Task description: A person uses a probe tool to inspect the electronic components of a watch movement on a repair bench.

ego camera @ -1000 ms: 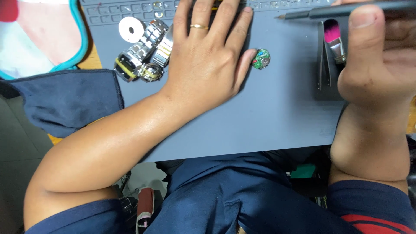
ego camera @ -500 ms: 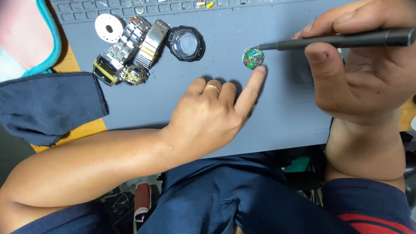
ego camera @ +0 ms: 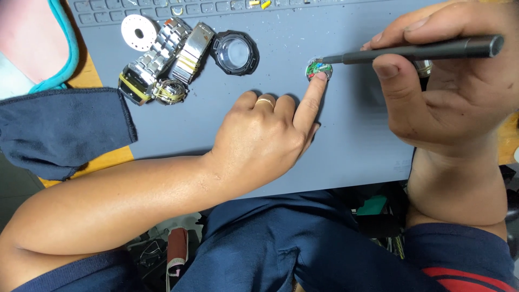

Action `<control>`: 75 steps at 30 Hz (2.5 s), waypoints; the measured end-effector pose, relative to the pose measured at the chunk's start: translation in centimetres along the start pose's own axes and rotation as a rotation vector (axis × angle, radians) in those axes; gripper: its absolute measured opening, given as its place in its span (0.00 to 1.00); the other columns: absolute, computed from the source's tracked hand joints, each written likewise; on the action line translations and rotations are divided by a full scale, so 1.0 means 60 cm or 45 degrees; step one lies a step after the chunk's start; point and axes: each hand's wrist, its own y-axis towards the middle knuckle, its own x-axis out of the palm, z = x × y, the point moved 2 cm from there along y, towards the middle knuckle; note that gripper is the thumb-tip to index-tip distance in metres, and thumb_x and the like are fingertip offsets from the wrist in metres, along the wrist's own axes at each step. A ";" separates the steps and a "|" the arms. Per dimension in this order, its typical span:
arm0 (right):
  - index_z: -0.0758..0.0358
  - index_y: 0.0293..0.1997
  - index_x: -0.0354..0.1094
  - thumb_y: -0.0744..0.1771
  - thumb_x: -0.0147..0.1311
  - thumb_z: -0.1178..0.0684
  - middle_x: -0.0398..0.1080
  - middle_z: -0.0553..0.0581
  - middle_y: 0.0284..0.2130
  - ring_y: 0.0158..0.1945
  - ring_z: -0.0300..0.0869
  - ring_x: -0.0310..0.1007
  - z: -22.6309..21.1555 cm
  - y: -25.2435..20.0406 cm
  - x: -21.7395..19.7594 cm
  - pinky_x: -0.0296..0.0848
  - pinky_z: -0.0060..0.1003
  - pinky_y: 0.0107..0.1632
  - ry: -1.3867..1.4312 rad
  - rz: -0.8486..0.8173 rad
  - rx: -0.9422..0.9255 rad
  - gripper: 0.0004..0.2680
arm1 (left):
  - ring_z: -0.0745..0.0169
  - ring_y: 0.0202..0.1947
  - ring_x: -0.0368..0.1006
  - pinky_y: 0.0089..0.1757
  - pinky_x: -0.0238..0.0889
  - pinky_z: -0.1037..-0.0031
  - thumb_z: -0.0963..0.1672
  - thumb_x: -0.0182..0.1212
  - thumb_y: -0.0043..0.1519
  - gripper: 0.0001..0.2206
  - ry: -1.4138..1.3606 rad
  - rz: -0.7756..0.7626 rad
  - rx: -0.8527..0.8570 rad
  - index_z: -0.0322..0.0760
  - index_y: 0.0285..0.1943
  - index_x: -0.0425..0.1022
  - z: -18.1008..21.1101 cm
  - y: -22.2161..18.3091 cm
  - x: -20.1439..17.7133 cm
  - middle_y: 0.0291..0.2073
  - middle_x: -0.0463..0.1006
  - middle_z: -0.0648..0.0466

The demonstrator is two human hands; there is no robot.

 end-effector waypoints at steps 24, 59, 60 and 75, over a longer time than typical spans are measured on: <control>0.80 0.36 0.48 0.64 0.48 0.65 0.58 0.74 0.26 0.31 0.57 0.65 -0.005 0.004 -0.001 0.63 0.40 0.35 -0.114 -0.013 -0.108 0.09 | 0.69 0.12 0.52 0.20 0.47 0.78 0.49 0.47 0.55 0.18 -0.011 0.036 -0.028 0.39 0.52 0.61 -0.001 0.000 -0.001 0.12 0.56 0.63; 0.76 0.36 0.60 0.57 0.55 0.66 0.64 0.66 0.28 0.31 0.47 0.66 -0.044 0.031 0.014 0.67 0.32 0.36 0.021 0.057 -0.054 0.10 | 0.63 0.14 0.62 0.21 0.52 0.73 0.52 0.49 0.49 0.23 -0.088 0.048 -0.046 0.35 0.49 0.62 0.008 0.001 -0.015 0.14 0.64 0.58; 0.76 0.41 0.56 0.59 0.52 0.67 0.65 0.65 0.29 0.33 0.46 0.67 -0.043 0.029 0.015 0.68 0.32 0.39 0.025 0.045 -0.040 0.11 | 0.63 0.14 0.62 0.21 0.53 0.73 0.52 0.49 0.48 0.23 -0.084 0.045 -0.054 0.36 0.49 0.62 0.008 0.002 -0.015 0.14 0.64 0.58; 0.75 0.41 0.55 0.58 0.54 0.68 0.64 0.66 0.29 0.32 0.47 0.67 -0.033 0.027 0.016 0.68 0.29 0.34 -0.005 0.120 -0.077 0.12 | 0.64 0.13 0.61 0.21 0.52 0.74 0.52 0.48 0.49 0.24 -0.066 0.020 -0.047 0.37 0.50 0.62 0.006 0.002 -0.013 0.14 0.65 0.58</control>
